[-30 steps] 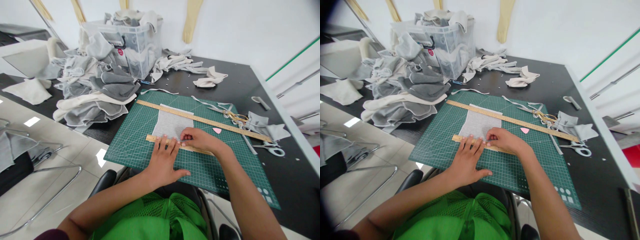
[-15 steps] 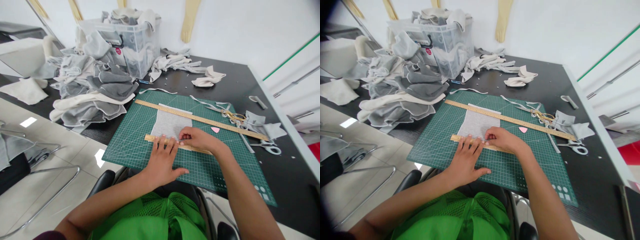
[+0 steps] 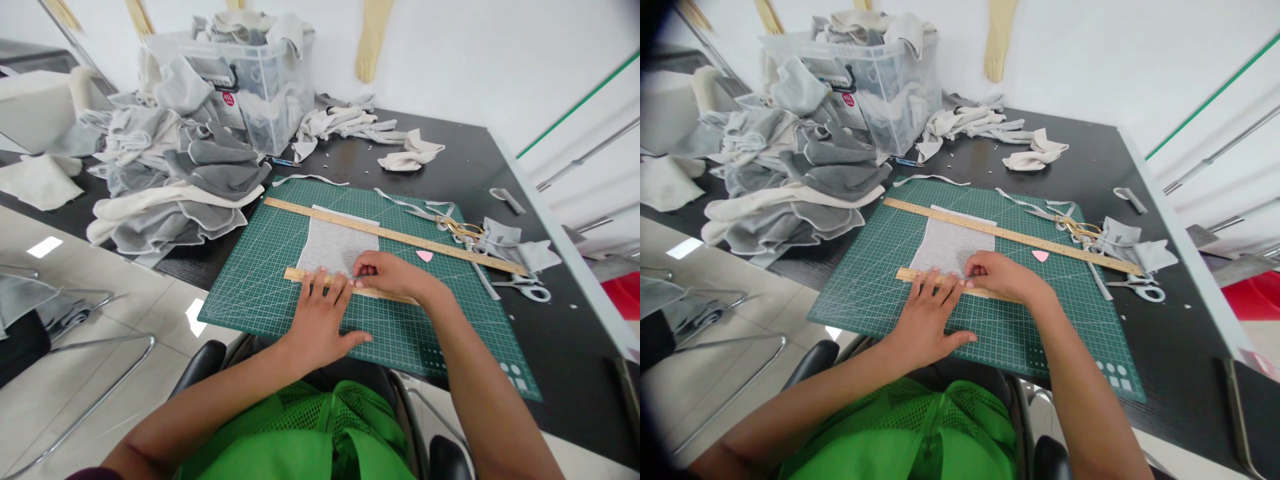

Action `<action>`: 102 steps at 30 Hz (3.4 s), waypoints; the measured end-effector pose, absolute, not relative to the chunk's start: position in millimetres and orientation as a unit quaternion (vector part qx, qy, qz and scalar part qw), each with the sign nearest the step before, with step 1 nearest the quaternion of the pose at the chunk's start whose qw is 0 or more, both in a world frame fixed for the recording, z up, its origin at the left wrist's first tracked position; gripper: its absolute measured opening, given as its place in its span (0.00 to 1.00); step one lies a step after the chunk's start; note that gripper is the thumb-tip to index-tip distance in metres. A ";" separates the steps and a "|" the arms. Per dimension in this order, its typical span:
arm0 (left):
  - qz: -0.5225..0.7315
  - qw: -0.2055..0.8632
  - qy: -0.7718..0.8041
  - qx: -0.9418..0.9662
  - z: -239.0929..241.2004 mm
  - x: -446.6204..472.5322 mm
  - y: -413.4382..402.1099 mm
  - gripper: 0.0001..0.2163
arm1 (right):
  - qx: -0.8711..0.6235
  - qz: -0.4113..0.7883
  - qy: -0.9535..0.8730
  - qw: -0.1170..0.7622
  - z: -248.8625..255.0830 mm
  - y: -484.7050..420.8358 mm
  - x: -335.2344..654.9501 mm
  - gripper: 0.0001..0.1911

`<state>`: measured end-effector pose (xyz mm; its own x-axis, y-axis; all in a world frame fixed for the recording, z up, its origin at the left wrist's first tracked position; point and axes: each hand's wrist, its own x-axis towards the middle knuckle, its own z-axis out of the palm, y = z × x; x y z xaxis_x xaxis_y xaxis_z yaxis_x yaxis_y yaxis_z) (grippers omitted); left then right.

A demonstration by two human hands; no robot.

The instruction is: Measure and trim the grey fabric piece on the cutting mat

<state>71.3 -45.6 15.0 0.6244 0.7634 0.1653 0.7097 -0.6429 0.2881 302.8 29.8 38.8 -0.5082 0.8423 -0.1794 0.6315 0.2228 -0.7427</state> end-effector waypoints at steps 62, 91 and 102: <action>0.123 0.090 0.416 0.897 18.7 68.5 -46.6 0.44 | -0.734 0.181 -0.651 0.073 37.8 40.2 414.6 0.21; 0.132 0.083 0.409 0.899 16.1 65.9 -43.6 0.44 | -0.482 0.362 -0.785 0.142 48.1 19.2 281.2 0.08; 0.144 0.083 0.413 0.895 18.0 67.6 -46.2 0.44 | -0.691 0.033 -0.706 0.149 21.8 38.4 314.9 0.23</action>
<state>67.6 -46.2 18.0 0.6167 0.7640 0.1898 0.7163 -0.6446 0.2671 314.9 38.4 21.8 0.0008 0.9862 0.1658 0.9667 0.0417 -0.2525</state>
